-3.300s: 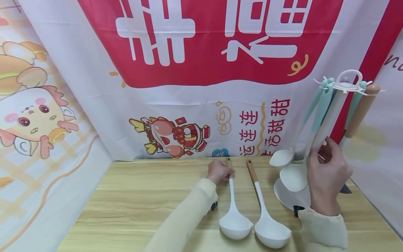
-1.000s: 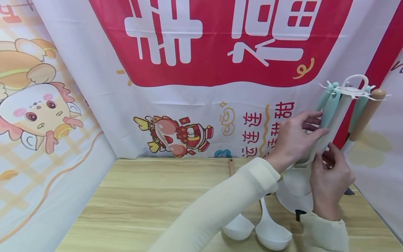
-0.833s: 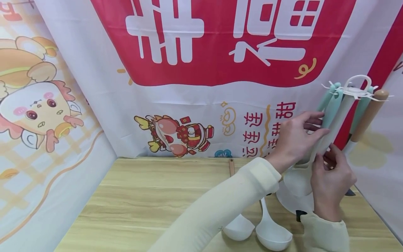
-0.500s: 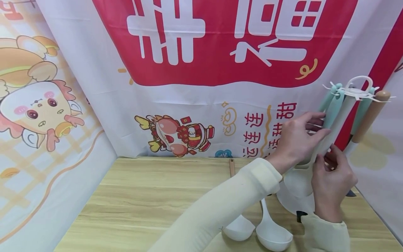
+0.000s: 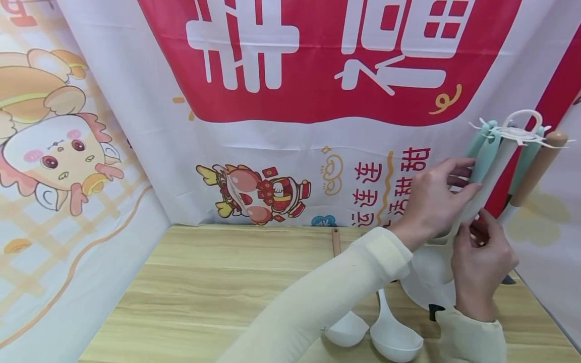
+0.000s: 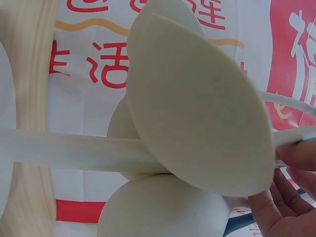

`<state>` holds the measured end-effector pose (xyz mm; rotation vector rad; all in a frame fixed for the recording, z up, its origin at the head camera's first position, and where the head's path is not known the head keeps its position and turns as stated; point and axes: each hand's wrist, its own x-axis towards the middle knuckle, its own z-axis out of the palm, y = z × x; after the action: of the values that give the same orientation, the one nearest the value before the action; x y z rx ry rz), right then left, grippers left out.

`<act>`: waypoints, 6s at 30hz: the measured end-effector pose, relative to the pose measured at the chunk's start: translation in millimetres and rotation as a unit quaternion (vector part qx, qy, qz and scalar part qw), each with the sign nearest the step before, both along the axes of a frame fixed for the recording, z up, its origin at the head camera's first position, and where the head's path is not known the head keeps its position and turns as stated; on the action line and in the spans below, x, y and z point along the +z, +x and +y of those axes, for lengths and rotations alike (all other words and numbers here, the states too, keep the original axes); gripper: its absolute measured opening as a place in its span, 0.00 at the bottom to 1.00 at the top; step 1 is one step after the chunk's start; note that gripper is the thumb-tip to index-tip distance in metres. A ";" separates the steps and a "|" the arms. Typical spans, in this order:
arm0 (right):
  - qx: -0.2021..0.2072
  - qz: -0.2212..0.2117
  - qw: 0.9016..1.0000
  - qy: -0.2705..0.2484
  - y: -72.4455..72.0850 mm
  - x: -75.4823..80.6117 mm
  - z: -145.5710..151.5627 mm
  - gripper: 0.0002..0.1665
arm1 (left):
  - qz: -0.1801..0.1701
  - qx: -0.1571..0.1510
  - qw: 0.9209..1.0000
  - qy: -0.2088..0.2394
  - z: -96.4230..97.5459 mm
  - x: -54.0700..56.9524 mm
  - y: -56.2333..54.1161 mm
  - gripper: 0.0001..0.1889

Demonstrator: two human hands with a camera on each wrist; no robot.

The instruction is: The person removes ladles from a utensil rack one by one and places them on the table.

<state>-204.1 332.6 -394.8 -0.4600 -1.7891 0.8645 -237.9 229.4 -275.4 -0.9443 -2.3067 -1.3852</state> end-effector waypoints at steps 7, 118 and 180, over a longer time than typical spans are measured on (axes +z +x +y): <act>0.001 -0.012 1.000 -0.010 0.2 -0.6 -1.2 0.22 | 0.003 0.001 1.000 0.005 -2.9 -0.3 1.1 0.25; -0.012 -0.056 0.998 -0.025 7.4 11.1 -16.2 0.23 | -0.385 0.223 0.886 -0.131 -227.5 -187.6 -111.7 0.11; -0.010 -0.056 0.998 -0.040 7.7 9.4 -15.9 0.22 | -0.356 0.244 0.888 -0.156 -218.8 -245.4 -131.0 0.12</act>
<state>-196.4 316.7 -385.4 -0.5871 -1.8547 0.9134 -368.9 10.6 -520.8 0.1763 -3.0618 -1.2808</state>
